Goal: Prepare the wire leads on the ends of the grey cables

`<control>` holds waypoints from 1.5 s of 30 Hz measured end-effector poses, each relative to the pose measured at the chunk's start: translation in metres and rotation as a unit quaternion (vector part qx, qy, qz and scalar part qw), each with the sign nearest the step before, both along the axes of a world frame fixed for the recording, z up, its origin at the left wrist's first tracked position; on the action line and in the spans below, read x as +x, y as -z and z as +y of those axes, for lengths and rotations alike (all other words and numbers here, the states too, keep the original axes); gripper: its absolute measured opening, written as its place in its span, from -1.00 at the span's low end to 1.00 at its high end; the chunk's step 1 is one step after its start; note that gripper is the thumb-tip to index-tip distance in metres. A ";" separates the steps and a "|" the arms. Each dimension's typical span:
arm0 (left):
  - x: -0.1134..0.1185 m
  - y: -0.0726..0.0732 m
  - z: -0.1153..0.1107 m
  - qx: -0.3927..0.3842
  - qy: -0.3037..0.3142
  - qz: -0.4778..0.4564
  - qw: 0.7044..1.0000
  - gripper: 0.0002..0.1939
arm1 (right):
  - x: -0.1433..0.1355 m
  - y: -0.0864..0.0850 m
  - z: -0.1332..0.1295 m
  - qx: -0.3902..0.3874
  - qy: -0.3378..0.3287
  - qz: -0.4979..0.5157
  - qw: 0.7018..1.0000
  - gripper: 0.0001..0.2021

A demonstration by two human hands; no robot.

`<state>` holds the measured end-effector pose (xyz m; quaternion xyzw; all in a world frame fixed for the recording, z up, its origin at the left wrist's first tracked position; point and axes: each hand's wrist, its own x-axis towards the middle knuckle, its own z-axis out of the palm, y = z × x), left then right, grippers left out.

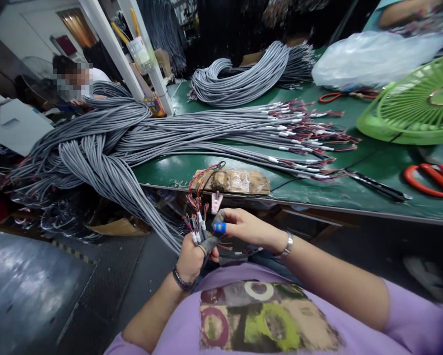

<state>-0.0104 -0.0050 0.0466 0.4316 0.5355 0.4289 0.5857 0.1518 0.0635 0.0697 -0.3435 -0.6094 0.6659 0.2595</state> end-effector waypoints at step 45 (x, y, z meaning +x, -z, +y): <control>-0.016 0.001 0.005 -0.051 0.045 -0.103 0.992 -0.73 | 0.009 0.047 0.005 -0.314 0.094 0.171 0.929 -0.66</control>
